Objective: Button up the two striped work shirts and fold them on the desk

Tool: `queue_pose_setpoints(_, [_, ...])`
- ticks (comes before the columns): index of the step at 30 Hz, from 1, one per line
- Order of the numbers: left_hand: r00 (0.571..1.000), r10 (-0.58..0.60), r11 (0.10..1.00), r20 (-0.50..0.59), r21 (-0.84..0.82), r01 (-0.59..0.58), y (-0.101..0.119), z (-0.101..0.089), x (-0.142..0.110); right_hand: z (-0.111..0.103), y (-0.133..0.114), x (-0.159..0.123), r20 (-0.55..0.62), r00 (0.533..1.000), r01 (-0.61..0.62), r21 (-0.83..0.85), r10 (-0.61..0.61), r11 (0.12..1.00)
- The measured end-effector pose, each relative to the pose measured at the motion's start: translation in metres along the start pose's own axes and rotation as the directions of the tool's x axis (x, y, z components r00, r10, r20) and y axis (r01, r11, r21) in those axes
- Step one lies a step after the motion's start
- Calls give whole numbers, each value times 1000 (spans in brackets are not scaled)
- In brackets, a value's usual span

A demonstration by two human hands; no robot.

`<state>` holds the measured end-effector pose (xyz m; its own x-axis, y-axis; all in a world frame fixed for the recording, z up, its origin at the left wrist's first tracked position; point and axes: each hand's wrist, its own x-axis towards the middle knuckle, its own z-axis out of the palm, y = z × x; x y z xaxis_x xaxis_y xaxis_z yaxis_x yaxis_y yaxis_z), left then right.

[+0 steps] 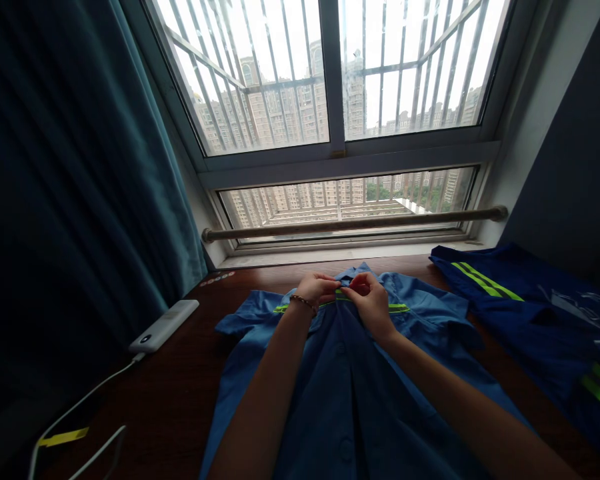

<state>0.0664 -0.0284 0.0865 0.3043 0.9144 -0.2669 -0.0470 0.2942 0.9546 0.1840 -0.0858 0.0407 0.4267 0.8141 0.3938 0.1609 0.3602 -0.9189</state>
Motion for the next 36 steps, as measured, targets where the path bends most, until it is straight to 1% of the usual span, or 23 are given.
queue_pose_setpoints(3, [998, -57, 995, 5, -76, 57, -1, -2, 2, 2, 3, -2, -2, 1000, -18, 128, 18, 992])
queue_pose_setpoints(6, [993, -109, 985, 47, -131, 114, -1, -2, 4, 3, 3, -3, -7, 1000, -12, 196, 13, 980])
queue_pose_setpoints(10, [990, -121, 978, 78, -163, 133, -1, -1, 3, 4, 1, -4, 20, 999, -46, 313, 42, 948])
queue_pose_setpoints(13, [993, -105, 981, 59, -155, 113, -1, 0, 1, 4, 2, -5, 41, 991, -137, 361, 131, 923])
queue_pose_setpoints(18, [996, -80, 990, 38, -109, 84, -2, 1, -1, 2, 6, -2, 78, 950, -311, 340, 304, 887])
queue_pose_setpoints(21, [998, -60, 993, 10, -101, 61, -6, 1, -3, 2, 7, 0, 78, 916, -387, 429, 393, 816])
queue_pose_setpoints(24, [1000, -15, 989, -8, -145, 13, -12, 0, -8, 4, 5, -2, 171, 883, -449, 581, 437, 679])
queue_pose_setpoints(26, [998, 58, 980, 15, -191, -54, -18, -2, -14, 5, 3, -4, 262, 855, -503, 626, 447, 596])
queue_pose_setpoints(27, [994, 108, 972, 30, -211, -100, -21, -4, -17, 5, 1, -5, 308, 837, -537, 622, 453, 569])
queue_pose_setpoints(29, [976, 208, 956, 57, -223, -191, -26, -8, -22, 6, -1, -7, 382, 799, -598, 585, 465, 548])
queue_pose_setpoints(31, [954, 289, 945, 74, -179, -273, -30, -12, -24, 5, -2, -8, 419, 773, -634, 541, 477, 552])
queue_pose_setpoints(32, [943, 325, 940, 73, -139, -313, -32, -14, -23, 4, -2, -8, 420, 769, -639, 518, 482, 568])
queue_pose_setpoints(33, [932, 357, 932, 69, -95, -350, -33, -16, -22, 4, -3, -8, 411, 778, -628, 490, 475, 605])
queue_pose_setpoints(34, [921, 385, 923, 64, -51, -382, -34, -17, -20, 3, -4, -8, 395, 802, -595, 450, 449, 666])
queue_pose_setpoints(35, [911, 409, 912, 60, -13, -409, -35, -18, -18, 2, -5, -8, 373, 839, -530, 391, 397, 752])
queue_pose_setpoints(36, [903, 426, 904, 61, 17, -427, -35, -19, -16, 0, -7, -7, 348, 883, -427, 310, 317, 850])
